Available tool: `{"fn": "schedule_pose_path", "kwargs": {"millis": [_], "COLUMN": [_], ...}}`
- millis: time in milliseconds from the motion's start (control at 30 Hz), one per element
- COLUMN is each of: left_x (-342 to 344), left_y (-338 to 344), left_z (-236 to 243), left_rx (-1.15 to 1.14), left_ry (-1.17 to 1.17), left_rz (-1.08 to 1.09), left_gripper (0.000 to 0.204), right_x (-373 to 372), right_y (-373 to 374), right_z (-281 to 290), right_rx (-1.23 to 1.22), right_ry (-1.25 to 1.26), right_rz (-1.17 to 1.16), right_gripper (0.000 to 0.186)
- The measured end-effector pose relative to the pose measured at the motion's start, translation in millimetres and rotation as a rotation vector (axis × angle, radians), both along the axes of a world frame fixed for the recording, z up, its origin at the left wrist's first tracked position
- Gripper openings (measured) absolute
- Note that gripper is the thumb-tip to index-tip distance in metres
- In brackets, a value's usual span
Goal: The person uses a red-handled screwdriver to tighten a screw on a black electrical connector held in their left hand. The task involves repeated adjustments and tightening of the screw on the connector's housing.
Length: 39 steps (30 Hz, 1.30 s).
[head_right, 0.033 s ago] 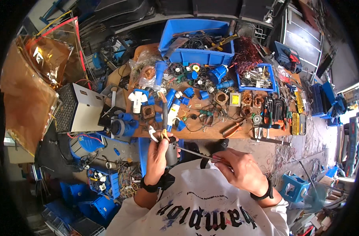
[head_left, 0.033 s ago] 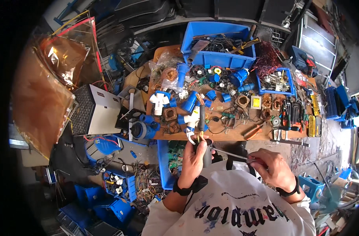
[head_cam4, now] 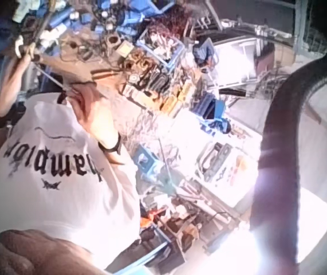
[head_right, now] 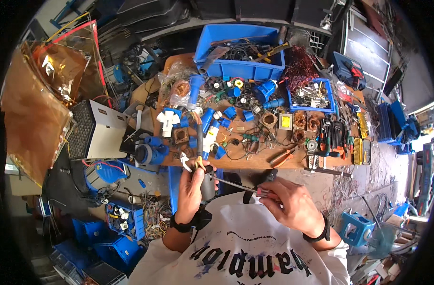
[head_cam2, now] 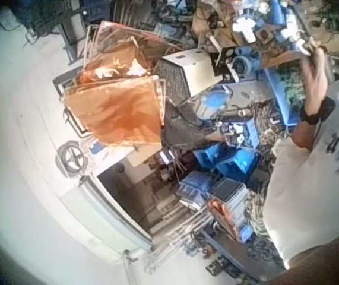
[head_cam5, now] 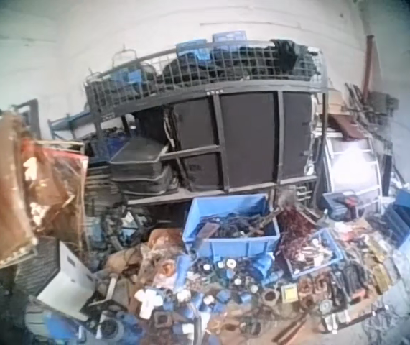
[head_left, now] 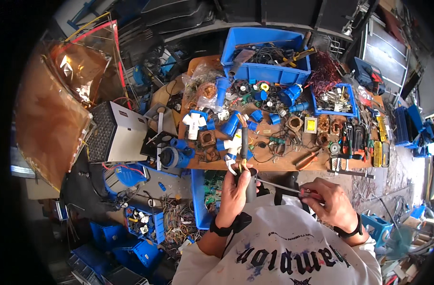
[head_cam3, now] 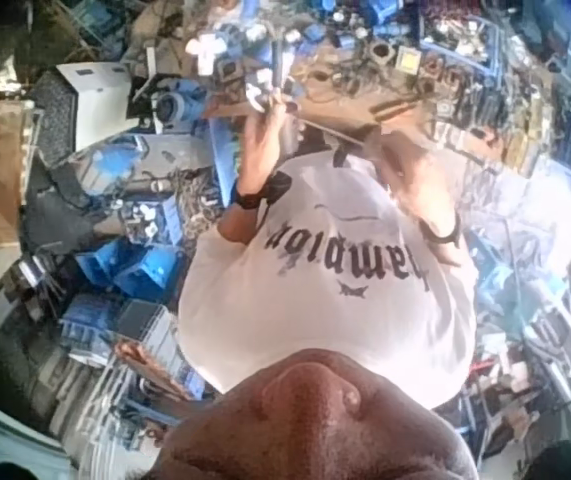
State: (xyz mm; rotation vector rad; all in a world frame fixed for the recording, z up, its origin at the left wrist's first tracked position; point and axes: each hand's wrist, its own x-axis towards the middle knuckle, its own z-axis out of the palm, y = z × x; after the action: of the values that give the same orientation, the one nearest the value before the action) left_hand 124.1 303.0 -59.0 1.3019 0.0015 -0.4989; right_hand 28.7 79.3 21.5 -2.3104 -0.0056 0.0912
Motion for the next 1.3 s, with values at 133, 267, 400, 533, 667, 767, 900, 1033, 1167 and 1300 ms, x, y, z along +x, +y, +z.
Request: {"fn": "schedule_pose_path", "kwargs": {"millis": [133, 267, 400, 533, 667, 767, 900, 1033, 1167, 1300], "left_x": [1.8, 3.2, 3.0, 4.0, 7.4, 7.2, 8.0, 9.1, 6.6, 4.3], "left_y": [2.2, -2.6, -8.4, -18.4, -21.9, -22.4, -22.8, -20.0, -16.9, -14.8], "left_z": [-3.1, 1.2, -4.8, -0.9, 3.7, 4.9, 4.5, 4.8, 2.3, -5.6], "left_rx": [-0.074, -0.112, -0.116, -0.069, -0.084, -0.110, -0.102, -0.134, -0.091, -0.089], "left_ry": [0.010, -0.005, 0.014, -0.024, -0.040, -0.024, -0.036, -0.035, -0.112, -0.115], "left_rz": [0.029, 0.021, -0.010, -0.035, -0.041, -0.042, -0.027, -0.018, -0.037, -0.021], "left_gripper": [0.029, 0.029, 0.028, 0.030, 0.028, 0.027, 0.028, 0.025, 0.026, 0.024], "right_x": [5.5, 4.7, -1.8, -10.4, -9.6, -9.5, -13.8, -16.4, -13.2, -11.8], "right_y": [1.5, -1.8, -3.8, -11.0, -16.0, -17.5, -11.0, -8.3, -5.9, -6.9], "right_z": [8.9, 13.3, 22.6, 11.8, 14.9, 7.7, 2.4, 10.6, 22.4, 25.2], "right_rx": [-0.070, 0.009, 0.006, -0.014, -0.141, -0.071, 0.071, -0.044, -0.111, -0.101], "right_ry": [-0.173, -0.050, 0.047, -0.105, -0.339, -0.374, -0.152, 0.044, 0.029, -0.011], "right_rz": [0.010, 0.001, -0.031, -0.064, 0.014, -0.057, -0.266, -0.141, -0.062, -0.022], "right_gripper": [0.029, 0.030, 0.031, 0.027, 0.033, 0.041, 0.046, 0.044, 0.031, 0.021]}}
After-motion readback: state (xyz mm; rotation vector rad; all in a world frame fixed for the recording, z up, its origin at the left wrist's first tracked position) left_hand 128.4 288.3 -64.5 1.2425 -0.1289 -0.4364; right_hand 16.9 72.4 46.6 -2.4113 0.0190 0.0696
